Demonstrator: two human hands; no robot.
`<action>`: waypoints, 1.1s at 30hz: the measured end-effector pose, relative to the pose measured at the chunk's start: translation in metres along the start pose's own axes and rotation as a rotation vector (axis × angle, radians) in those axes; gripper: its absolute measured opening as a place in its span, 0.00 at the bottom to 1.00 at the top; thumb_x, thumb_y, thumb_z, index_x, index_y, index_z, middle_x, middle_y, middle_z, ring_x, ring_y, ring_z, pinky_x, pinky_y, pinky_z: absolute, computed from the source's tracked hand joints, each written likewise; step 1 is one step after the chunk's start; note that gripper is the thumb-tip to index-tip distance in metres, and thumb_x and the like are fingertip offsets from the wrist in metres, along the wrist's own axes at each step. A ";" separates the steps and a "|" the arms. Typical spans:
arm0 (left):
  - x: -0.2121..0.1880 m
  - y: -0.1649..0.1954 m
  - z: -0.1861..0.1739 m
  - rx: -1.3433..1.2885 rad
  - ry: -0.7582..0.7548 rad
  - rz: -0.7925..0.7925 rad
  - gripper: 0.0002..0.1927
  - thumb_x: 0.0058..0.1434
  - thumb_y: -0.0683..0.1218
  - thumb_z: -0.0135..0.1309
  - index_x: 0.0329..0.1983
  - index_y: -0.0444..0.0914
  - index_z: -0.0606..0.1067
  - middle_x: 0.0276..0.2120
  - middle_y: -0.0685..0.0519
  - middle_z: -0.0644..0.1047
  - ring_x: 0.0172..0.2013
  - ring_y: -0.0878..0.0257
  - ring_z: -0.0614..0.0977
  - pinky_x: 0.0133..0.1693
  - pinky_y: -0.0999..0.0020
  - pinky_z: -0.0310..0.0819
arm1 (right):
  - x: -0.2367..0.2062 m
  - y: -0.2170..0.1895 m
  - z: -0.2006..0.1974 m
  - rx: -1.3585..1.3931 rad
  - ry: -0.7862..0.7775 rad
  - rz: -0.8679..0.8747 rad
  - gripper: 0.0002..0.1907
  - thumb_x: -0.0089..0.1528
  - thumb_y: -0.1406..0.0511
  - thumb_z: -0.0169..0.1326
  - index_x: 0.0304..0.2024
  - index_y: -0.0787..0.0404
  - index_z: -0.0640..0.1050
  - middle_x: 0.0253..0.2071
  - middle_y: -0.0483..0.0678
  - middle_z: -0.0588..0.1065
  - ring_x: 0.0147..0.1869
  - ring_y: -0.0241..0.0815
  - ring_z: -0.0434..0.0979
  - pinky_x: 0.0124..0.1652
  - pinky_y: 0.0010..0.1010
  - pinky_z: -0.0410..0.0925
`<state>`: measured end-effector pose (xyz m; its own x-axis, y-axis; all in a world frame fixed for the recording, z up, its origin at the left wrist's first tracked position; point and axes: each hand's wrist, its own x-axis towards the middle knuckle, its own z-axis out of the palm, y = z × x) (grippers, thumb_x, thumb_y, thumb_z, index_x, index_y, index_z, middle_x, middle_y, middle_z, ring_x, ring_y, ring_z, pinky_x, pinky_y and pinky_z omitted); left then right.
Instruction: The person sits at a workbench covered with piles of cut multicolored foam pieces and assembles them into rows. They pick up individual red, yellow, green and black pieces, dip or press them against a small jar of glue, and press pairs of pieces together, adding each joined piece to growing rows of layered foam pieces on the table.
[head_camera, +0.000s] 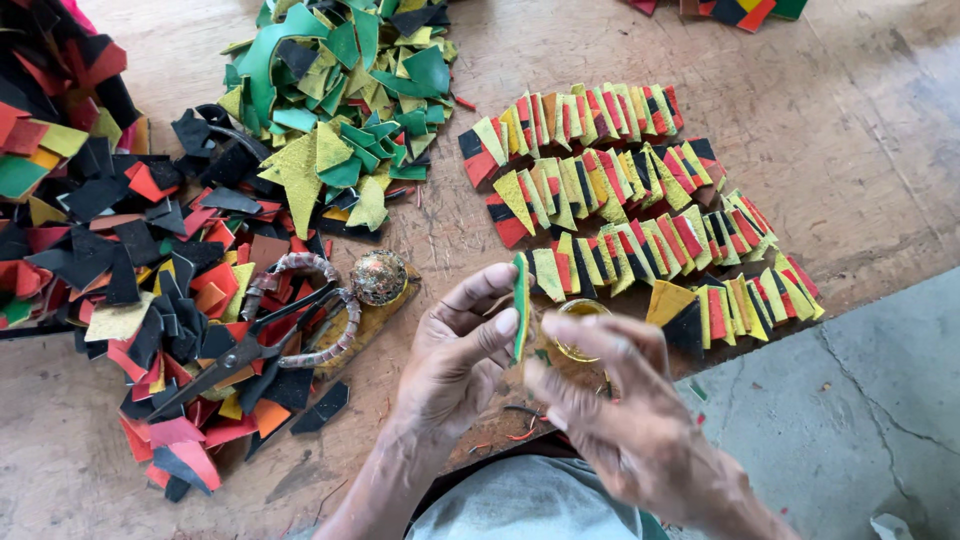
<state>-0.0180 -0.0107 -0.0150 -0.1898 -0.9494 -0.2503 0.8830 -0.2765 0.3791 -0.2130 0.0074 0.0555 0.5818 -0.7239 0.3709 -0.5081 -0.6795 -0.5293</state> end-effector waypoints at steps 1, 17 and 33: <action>0.001 0.001 0.000 0.002 0.004 0.016 0.22 0.59 0.33 0.61 0.57 0.31 0.75 0.50 0.46 0.81 0.49 0.60 0.83 0.52 0.65 0.79 | -0.002 -0.002 -0.001 -0.010 0.018 -0.011 0.35 0.59 0.67 0.63 0.67 0.37 0.70 0.73 0.43 0.63 0.72 0.46 0.63 0.64 0.36 0.68; -0.001 0.002 0.015 0.056 -0.015 0.013 0.28 0.55 0.32 0.64 0.60 0.30 0.73 0.50 0.45 0.80 0.50 0.59 0.82 0.53 0.64 0.78 | 0.000 0.008 0.011 -0.258 0.141 -0.029 0.42 0.61 0.74 0.63 0.74 0.43 0.64 0.71 0.53 0.57 0.71 0.52 0.56 0.68 0.38 0.61; -0.004 -0.003 0.018 0.044 -0.095 -0.029 0.25 0.58 0.33 0.63 0.60 0.31 0.73 0.50 0.45 0.80 0.51 0.59 0.82 0.55 0.64 0.79 | 0.016 0.015 0.001 0.018 0.095 0.060 0.44 0.59 0.73 0.62 0.73 0.41 0.61 0.72 0.56 0.58 0.71 0.54 0.60 0.61 0.37 0.68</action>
<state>-0.0282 -0.0087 0.0011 -0.2566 -0.9503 -0.1764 0.8576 -0.3080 0.4120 -0.2104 -0.0144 0.0528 0.4872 -0.7720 0.4082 -0.5283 -0.6327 -0.5662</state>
